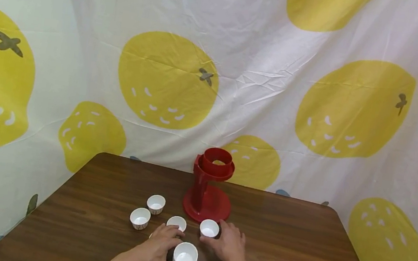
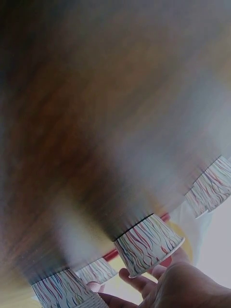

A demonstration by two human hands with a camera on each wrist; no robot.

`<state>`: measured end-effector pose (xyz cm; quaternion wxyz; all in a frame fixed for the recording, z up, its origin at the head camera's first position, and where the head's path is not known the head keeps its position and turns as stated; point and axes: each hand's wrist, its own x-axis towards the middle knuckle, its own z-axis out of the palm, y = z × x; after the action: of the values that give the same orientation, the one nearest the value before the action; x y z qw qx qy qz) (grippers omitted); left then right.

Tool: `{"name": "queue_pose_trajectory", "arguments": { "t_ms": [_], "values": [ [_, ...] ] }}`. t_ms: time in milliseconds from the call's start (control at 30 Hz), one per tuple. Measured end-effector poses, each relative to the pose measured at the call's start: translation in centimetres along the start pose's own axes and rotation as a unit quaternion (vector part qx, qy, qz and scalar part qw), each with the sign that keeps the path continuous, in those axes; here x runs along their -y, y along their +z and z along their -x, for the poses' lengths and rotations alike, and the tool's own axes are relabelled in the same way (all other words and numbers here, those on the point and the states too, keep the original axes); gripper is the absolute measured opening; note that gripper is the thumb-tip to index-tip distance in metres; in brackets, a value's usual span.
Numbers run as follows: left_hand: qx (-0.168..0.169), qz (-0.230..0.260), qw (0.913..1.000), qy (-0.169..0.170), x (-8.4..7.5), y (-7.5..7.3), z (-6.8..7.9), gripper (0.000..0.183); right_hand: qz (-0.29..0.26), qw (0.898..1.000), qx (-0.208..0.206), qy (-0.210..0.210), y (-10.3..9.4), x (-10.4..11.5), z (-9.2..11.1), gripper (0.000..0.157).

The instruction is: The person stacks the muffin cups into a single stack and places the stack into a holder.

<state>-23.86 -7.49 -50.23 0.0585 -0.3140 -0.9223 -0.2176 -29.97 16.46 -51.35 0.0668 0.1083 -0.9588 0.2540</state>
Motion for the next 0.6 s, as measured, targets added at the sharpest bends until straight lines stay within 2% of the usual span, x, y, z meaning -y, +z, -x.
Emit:
{"name": "queue_pose_trajectory", "arguments": {
  "t_ms": [400, 600],
  "values": [
    [0.002, 0.0, 1.0, 0.0, -0.13, -0.11, 0.01, 0.06, -0.017, 1.0, 0.005, -0.008, 0.01, 0.31, 0.0, 0.063],
    [0.001, -0.007, 1.0, -0.001, -0.12, -0.12, 0.02, 0.061, -0.013, 1.0, 0.008, -0.007, -0.03, 0.68, -0.1, 0.078]
  ]
}}
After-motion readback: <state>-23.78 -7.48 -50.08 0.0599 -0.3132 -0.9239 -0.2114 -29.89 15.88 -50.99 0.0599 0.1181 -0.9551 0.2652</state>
